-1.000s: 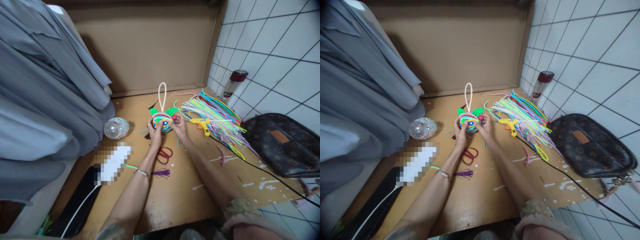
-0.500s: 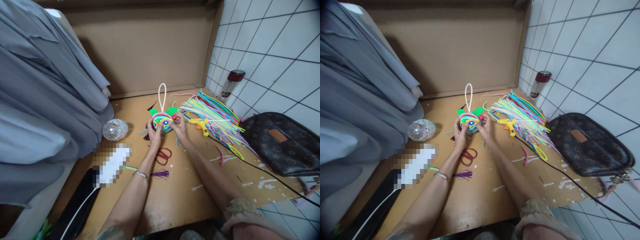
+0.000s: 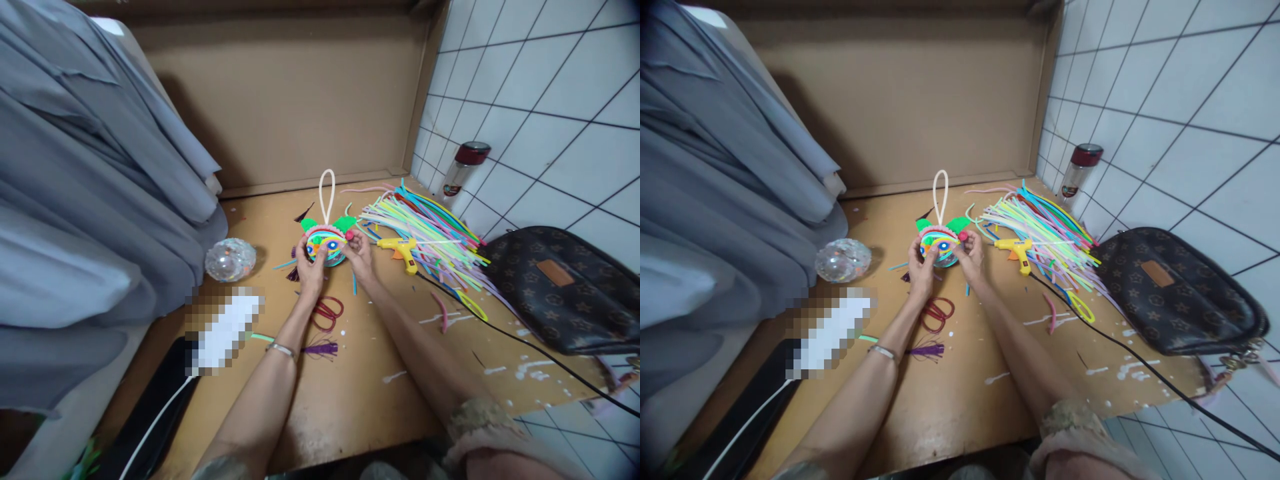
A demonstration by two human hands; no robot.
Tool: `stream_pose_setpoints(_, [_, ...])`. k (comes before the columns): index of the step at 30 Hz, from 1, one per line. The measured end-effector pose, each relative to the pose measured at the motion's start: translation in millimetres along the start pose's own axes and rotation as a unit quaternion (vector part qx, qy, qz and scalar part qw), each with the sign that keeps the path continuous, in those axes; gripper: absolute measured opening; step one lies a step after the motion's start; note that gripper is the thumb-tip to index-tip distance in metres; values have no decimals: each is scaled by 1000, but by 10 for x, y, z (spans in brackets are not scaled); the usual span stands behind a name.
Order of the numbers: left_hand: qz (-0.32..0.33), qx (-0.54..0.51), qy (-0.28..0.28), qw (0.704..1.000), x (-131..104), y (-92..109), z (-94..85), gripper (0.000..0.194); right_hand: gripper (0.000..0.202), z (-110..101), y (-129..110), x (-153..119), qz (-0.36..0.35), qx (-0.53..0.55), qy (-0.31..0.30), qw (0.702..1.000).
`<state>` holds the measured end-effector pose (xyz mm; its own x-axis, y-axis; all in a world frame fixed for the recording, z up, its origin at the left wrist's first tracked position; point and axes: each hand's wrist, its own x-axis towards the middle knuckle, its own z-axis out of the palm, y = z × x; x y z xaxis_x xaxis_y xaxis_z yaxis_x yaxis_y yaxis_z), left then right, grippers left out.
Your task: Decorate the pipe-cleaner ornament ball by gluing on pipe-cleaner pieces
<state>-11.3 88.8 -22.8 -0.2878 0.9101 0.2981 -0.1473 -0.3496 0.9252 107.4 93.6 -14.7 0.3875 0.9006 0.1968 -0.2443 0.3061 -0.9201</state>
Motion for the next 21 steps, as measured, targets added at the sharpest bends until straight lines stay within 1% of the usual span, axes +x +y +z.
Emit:
stream_pose_setpoints(7, [-3,29,-1,1000,-3,2,-1,74,61,-15,37,31,9,33,7,999])
stream_pose_setpoints(15, [7,64,-2,998,5,-36,-10,69,50,-39,37,34,1,51,-3,999])
stream_pose_setpoints(18, [18,75,-13,997,12,-52,-19,70,49,-43,31,36,2,52,1,999])
stream_pose_setpoints(21, [14,69,-33,997,10,-65,-35,72,48,-38,25,31,-1,50,5,999])
